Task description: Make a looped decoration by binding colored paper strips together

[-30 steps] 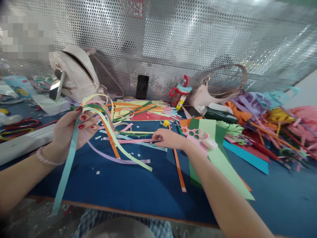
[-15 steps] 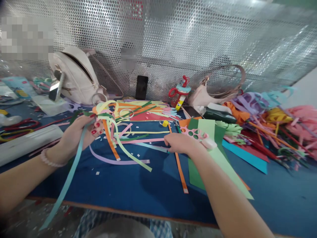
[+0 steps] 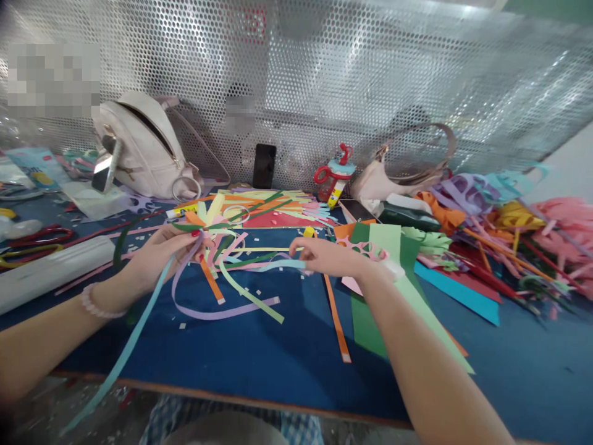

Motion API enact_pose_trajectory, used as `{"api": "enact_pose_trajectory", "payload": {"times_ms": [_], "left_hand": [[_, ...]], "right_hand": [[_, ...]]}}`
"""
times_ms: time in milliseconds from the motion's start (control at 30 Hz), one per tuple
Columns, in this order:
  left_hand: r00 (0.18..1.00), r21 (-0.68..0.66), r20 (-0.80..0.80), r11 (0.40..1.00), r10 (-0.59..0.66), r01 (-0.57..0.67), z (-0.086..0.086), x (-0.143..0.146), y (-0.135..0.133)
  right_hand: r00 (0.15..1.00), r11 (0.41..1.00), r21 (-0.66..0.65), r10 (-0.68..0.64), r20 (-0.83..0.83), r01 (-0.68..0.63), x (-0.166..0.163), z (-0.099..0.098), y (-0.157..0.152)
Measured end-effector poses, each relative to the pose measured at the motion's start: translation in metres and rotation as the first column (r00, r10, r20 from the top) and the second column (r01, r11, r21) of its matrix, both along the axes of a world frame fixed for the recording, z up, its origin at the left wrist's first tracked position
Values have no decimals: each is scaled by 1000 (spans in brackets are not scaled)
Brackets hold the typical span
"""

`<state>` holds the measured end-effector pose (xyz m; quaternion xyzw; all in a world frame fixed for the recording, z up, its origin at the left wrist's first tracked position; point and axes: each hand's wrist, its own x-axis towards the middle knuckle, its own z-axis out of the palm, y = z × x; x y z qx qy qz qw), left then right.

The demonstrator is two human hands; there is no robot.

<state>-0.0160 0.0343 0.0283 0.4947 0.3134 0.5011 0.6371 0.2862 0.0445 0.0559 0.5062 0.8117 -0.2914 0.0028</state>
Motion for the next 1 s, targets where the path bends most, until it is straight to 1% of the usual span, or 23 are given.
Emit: {"api": "enact_pose_trajectory", "payload": {"times_ms": [33, 67, 100, 133, 167, 233, 300, 333, 367, 400, 467, 500, 533, 600, 667, 700, 733, 767, 800, 833, 900, 933, 1000], "left_hand": [[999, 3, -43, 1000, -6, 6, -1, 0, 0], [997, 7, -71, 1000, -9, 9, -2, -1, 1], [996, 11, -87, 1000, -12, 13, -3, -1, 2], [995, 14, -95, 1000, -14, 16, -4, -2, 2], [995, 16, -97, 1000, -17, 19, -5, -3, 3], [994, 15, -107, 999, -39, 41, -6, -4, 3], [988, 12, -136, 997, -71, 74, -6, -4, 2], [984, 10, -155, 996, -84, 87, -6, -4, 2], [980, 10, -175, 995, -91, 94, -6, -4, 2], [977, 10, -192, 995, -91, 95, -7, -4, 2], [974, 15, -210, 996, -83, 88, -8, -4, 1], [973, 19, -219, 996, -79, 85, -8, -4, 1], [969, 25, -235, 996, -73, 81, -8, -4, 1], [954, 48, -293, 996, -63, 80, -8, -4, 1], [928, 90, -370, 992, -50, 89, -7, -4, 0], [915, 116, -402, 988, -44, 98, -7, -4, -1], [905, 140, -424, 984, -39, 108, -6, -3, -2], [899, 154, -436, 981, -36, 114, -5, -2, -3], [896, 157, -442, 981, -37, 118, -5, -1, -5], [896, 152, -443, 981, -42, 121, -4, 1, -6], [896, 134, -440, 983, -58, 129, -2, 4, -10], [894, 130, -443, 982, -65, 136, -2, 6, -12], [887, 134, -455, 979, -77, 154, -1, 8, -14]], "right_hand": [[986, 999, -49, -7, -167, -2, 3, 0, 2], [945, 996, -92, -32, -326, 2, 6, 0, 4], [886, 992, -123, -76, -458, 22, 10, -1, 6], [807, 987, -147, -135, -574, 61, 13, -1, 8], [706, 981, -164, -191, -682, 108, 16, -2, 10], [453, 967, -179, -243, -858, 179, 22, -3, 12], [215, 963, -147, -197, -957, 227, 26, -2, 13], [126, 960, -112, -149, -981, 258, 28, -2, 13], [58, 952, -75, -96, -994, 296, 31, -1, 12], [15, 942, -45, -53, -999, 332, 33, 1, 10], [-38, 924, 6, 22, -999, 383, 37, 3, 7], [-27, 921, 30, 44, -999, 388, 38, 4, 6], [11, 924, 56, 56, -998, 379, 37, 4, 5], [137, 934, 109, 65, -988, 339, 31, 5, 3], [269, 945, 133, 50, -962, 299, 17, 4, 1], [322, 946, 142, 43, -946, 292, 7, 3, -1], [402, 950, 148, 26, -915, 275, -4, 2, -4], [574, 943, 223, 43, -818, 247, -16, 0, -7], [697, 929, 295, 60, -714, 222, -28, -3, -11], [773, 912, 366, 94, -627, 187, -40, -6, -15], [835, 844, 520, 189, -516, 130, -59, -13, -23], [851, 799, 591, 233, -471, 109, -66, -17, -27], [864, 723, 685, 287, -413, 87, -75, -24, -32]]}}
